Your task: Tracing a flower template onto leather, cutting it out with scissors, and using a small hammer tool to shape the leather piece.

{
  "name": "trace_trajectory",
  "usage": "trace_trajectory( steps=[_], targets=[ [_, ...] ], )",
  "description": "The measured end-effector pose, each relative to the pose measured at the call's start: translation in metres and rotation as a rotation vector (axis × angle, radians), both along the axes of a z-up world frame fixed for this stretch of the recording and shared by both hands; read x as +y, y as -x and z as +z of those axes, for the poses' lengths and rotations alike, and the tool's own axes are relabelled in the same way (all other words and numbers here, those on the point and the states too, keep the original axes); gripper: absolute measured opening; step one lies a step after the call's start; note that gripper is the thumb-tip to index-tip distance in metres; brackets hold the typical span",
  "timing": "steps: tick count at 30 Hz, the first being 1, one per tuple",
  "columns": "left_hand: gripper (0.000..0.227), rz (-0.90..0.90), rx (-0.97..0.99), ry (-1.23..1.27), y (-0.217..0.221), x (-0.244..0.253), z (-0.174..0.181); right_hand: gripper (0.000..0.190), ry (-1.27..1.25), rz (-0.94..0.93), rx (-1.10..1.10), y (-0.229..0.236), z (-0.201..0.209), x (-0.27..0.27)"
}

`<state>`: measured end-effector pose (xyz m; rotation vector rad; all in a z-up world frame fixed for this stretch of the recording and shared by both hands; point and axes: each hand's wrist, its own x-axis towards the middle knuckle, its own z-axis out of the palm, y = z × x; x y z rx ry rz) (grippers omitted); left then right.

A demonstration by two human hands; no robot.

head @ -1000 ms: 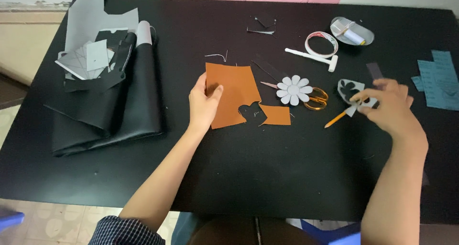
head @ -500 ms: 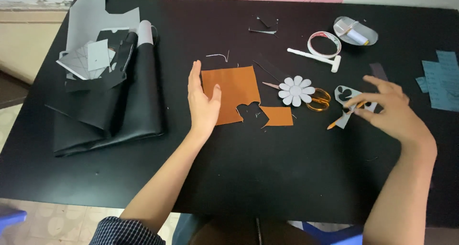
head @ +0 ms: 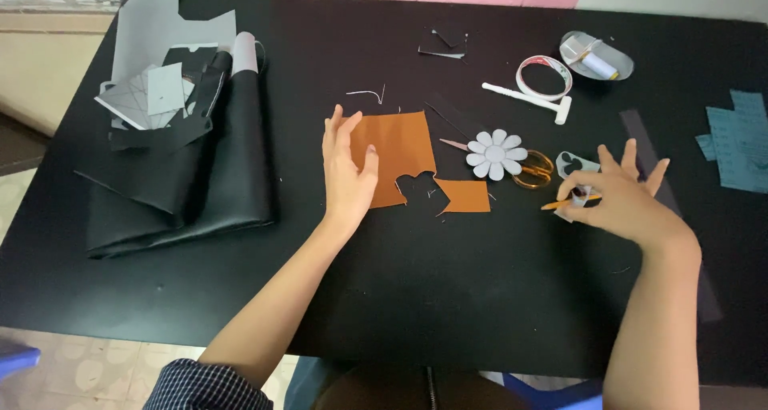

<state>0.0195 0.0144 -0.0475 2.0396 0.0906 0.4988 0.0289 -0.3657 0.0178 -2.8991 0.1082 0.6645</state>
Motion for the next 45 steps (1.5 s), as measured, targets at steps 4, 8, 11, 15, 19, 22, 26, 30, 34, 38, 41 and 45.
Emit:
trace_trajectory(
  steps=[4,8,11,15,19,22,26,30,34,38,41,45],
  targets=[
    [0.048,0.001,-0.003,0.007,-0.001,0.001,-0.001,0.021,0.048,0.05,-0.031,0.0,0.002,0.005],
    [0.045,-0.002,-0.006,0.018,0.002,-0.001,0.003,0.017,0.031,0.113,-0.069,0.002,0.001,0.016],
    [0.042,-0.011,-0.004,0.022,0.003,-0.001,0.007,0.012,-0.06,0.131,-0.137,0.003,-0.002,0.021],
    [0.042,-0.013,-0.011,-0.01,0.0,-0.001,0.002,0.006,-0.089,0.172,-0.249,0.0,-0.008,0.023],
    [0.04,-0.047,-0.035,0.01,0.001,-0.001,0.002,0.012,-0.058,0.173,-0.193,0.002,0.0,0.032],
    [0.036,-0.05,-0.01,-0.014,0.002,0.0,0.006,0.017,-0.031,0.159,-0.195,0.001,-0.003,0.032],
    [0.027,-0.169,-0.071,-0.153,-0.001,0.002,-0.004,0.009,-0.215,0.29,-0.345,0.006,0.002,0.029],
    [0.024,-0.232,-0.088,-0.278,0.0,0.003,-0.004,0.012,-0.614,0.325,-0.77,0.022,0.027,0.035],
    [0.021,-0.262,-0.007,-0.397,0.0,0.001,0.0,0.006,-1.023,0.228,-0.938,0.018,0.019,0.012],
    [0.033,-0.392,0.062,-0.508,0.004,-0.004,0.003,0.01,-1.289,-0.095,-1.124,-0.001,-0.012,-0.032],
    [0.07,-0.531,0.17,-0.568,0.008,-0.003,0.013,0.026,-1.527,-0.362,-1.046,-0.004,-0.021,-0.045],
    [0.055,-0.67,0.199,-0.471,0.013,0.006,0.028,0.04,-1.829,-0.834,-0.887,0.016,0.033,0.013]
  ],
)
